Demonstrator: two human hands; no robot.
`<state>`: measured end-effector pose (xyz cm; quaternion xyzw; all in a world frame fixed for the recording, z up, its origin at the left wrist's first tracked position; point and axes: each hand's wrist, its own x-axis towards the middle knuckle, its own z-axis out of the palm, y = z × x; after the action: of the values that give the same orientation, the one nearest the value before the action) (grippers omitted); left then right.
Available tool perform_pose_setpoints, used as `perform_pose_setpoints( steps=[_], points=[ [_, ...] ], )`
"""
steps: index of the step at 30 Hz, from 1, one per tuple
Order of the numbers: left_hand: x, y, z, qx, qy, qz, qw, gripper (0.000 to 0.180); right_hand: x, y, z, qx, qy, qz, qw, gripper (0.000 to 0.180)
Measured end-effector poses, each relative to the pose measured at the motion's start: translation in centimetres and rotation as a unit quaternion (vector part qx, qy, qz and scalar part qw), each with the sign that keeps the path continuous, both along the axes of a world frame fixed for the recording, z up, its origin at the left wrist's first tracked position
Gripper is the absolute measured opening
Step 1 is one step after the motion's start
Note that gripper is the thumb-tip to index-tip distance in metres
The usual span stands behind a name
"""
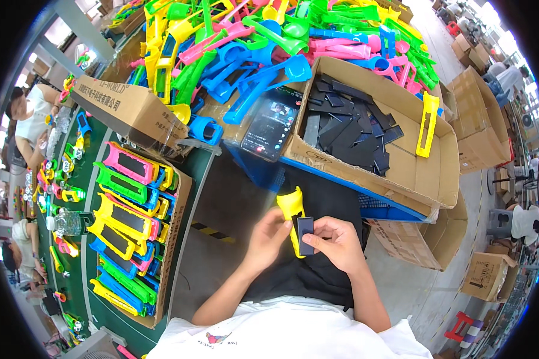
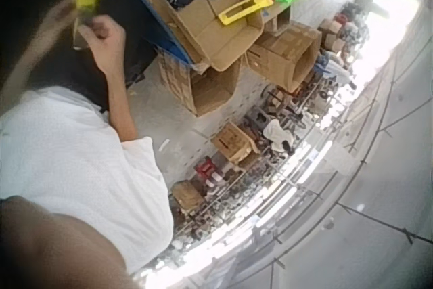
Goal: The person assembles plastic toy gun housings by snapping plastic toy parts together by hand.
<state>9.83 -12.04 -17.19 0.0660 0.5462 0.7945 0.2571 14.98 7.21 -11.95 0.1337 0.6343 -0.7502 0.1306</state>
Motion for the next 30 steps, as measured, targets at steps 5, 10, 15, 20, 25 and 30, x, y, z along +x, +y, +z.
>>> perform_pose_setpoints(
  steps=[5, 10, 15, 20, 25, 30],
  points=[
    [0.6, 1.0, 0.6, 0.033, -0.065, 0.028, 0.997, 0.032, -0.6, -0.9, 0.0, 0.043, -0.004, -0.045, 0.998, 0.020],
    [0.3, 2.0, 1.3, 0.029, -0.041, 0.049, 0.997, 0.040, -0.8, -1.1, 0.0, 0.106, 0.031, -0.022, 0.994, 0.018],
    [0.7, 1.8, 0.6, 0.028, -0.053, 0.058, 0.997, 0.044, -0.7, -1.8, -0.5, 0.155, 0.056, -0.035, 0.986, 0.016],
    [0.9, 1.9, 0.5, 0.044, -0.051, 0.051, 0.996, 0.048, -0.7, -2.0, -0.3, 0.221, 0.100, -0.069, 0.968, 0.013],
    [1.0, 1.9, 0.6, 0.048, -0.052, 0.050, 0.996, 0.047, -0.5, -2.0, -0.6, 0.209, 0.092, -0.056, 0.972, 0.016],
    [1.2, 2.0, 0.8, 0.032, -0.057, 0.080, 0.995, 0.048, -1.0, -2.8, -0.2, 0.198, 0.097, -0.100, 0.970, 0.038]
  ],
)
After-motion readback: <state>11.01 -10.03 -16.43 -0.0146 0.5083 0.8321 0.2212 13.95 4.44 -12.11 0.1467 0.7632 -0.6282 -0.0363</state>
